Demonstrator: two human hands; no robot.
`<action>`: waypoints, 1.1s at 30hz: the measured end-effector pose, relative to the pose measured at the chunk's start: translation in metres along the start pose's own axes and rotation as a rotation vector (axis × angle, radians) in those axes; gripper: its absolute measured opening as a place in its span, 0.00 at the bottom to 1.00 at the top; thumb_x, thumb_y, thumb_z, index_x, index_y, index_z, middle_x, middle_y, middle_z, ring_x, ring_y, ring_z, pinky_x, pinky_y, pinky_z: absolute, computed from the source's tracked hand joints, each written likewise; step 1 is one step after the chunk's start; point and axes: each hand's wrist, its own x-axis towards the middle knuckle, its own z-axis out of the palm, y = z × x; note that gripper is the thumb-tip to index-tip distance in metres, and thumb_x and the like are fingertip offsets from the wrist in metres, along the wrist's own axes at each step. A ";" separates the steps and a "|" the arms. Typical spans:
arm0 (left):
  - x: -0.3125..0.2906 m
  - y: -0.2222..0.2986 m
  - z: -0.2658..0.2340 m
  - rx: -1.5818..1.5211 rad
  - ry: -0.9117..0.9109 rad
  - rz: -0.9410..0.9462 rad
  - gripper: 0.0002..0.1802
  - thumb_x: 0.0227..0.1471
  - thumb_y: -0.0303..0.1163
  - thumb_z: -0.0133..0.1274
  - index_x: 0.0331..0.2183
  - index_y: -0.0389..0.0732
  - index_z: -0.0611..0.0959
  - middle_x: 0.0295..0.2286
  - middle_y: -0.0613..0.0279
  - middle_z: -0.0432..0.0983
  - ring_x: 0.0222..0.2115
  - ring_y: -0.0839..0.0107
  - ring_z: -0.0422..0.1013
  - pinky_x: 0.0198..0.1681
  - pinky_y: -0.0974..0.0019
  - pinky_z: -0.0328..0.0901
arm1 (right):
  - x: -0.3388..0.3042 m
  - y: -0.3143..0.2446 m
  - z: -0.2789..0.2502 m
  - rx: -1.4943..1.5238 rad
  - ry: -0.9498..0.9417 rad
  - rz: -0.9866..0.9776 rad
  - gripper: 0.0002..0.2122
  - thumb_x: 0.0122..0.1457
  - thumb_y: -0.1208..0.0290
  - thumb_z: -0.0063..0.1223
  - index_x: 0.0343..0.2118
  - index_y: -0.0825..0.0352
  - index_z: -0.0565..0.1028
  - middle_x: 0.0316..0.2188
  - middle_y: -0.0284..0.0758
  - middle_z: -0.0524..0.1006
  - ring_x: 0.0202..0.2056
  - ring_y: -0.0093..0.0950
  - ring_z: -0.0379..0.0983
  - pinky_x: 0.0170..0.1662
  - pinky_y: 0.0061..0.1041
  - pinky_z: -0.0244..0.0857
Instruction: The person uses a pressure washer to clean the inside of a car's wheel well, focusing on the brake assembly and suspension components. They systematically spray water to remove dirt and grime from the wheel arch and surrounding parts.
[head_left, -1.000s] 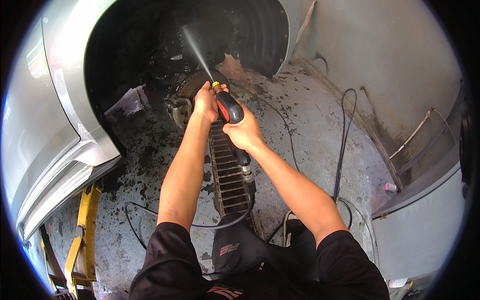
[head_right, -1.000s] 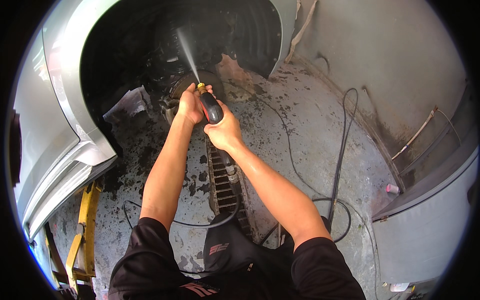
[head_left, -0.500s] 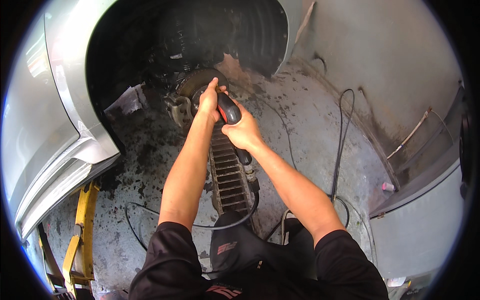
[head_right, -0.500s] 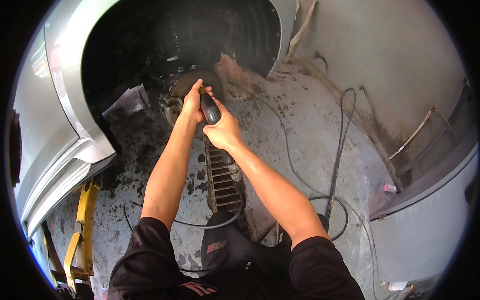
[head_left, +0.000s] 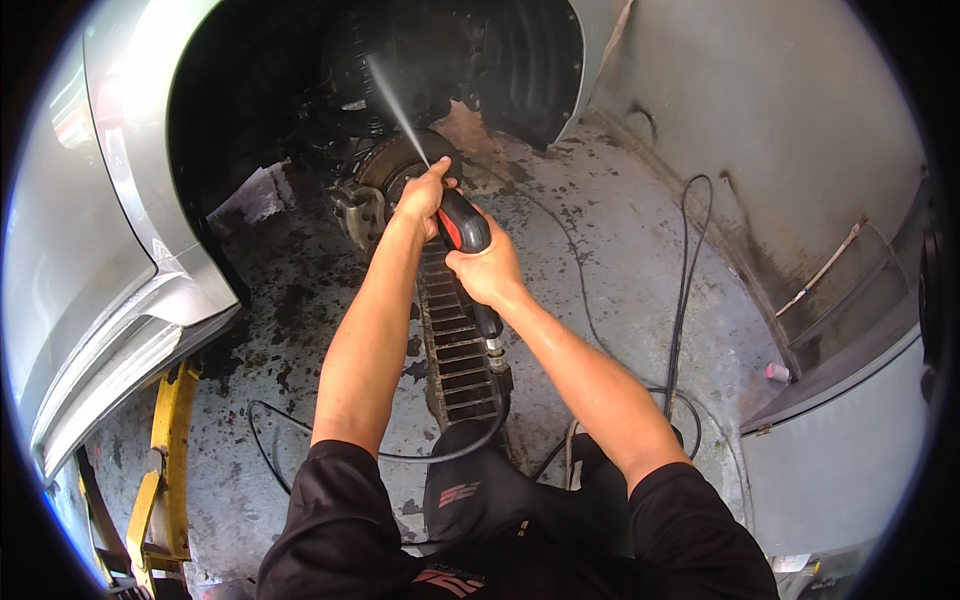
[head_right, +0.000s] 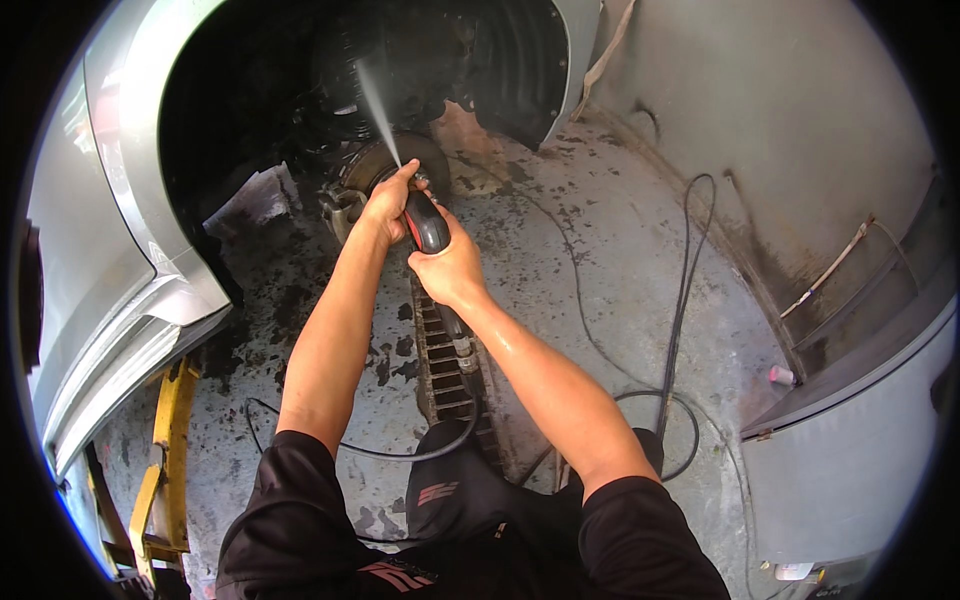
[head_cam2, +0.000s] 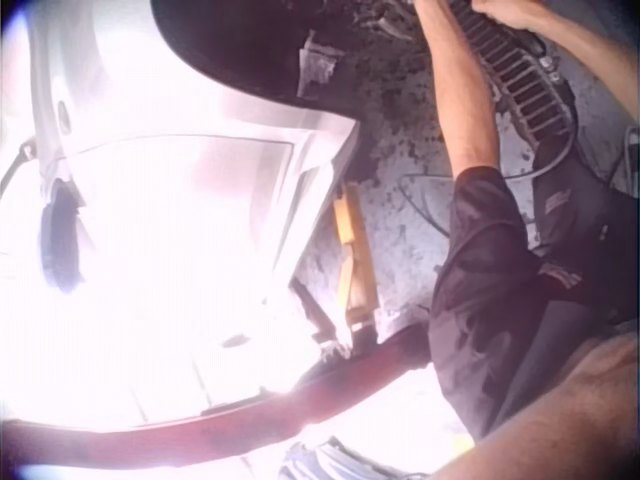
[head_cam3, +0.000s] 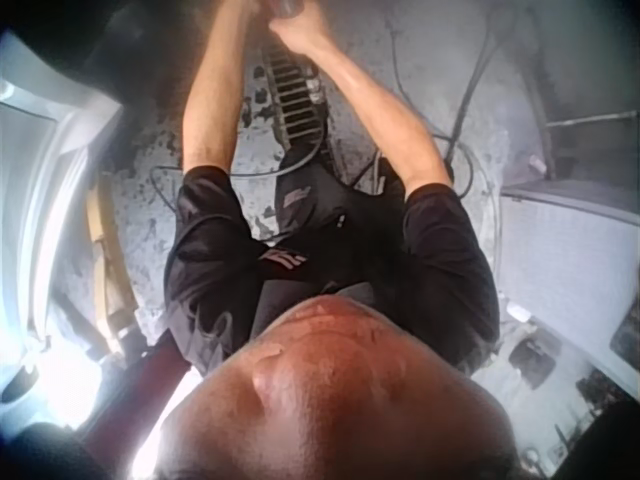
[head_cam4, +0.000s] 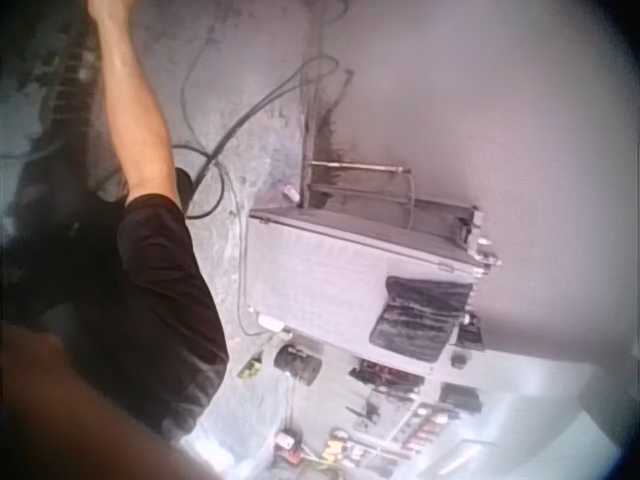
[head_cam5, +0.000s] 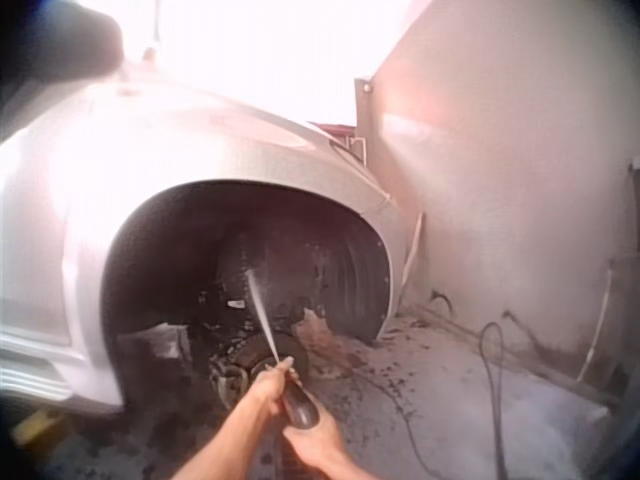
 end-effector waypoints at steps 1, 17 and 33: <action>-0.002 0.001 -0.001 0.034 0.011 -0.024 0.19 0.63 0.44 0.54 0.34 0.36 0.76 0.25 0.58 0.73 0.20 0.67 0.72 0.25 0.60 0.75 | -0.003 -0.003 -0.001 -0.030 -0.001 -0.009 0.33 0.46 0.82 0.58 0.60 0.65 0.69 0.39 0.33 0.78 0.38 0.25 0.76 0.44 0.24 0.70; -0.010 -0.009 -0.002 -0.069 -0.231 -0.070 0.19 0.66 0.44 0.41 0.32 0.37 0.70 0.30 0.37 0.80 0.31 0.46 0.80 0.39 0.45 0.78 | -0.011 -0.007 -0.014 0.167 -0.079 0.237 0.27 0.48 0.82 0.57 0.55 0.62 0.72 0.25 0.30 0.77 0.22 0.21 0.74 0.26 0.24 0.70; -0.011 -0.015 0.001 -0.251 -0.375 -0.022 0.35 0.68 0.58 0.27 0.39 0.38 0.77 0.35 0.49 0.81 0.34 0.56 0.76 0.45 0.53 0.73 | -0.002 0.002 -0.022 0.118 -0.037 0.009 0.16 0.44 0.86 0.58 0.38 0.68 0.75 0.27 0.25 0.75 0.27 0.16 0.70 0.30 0.21 0.67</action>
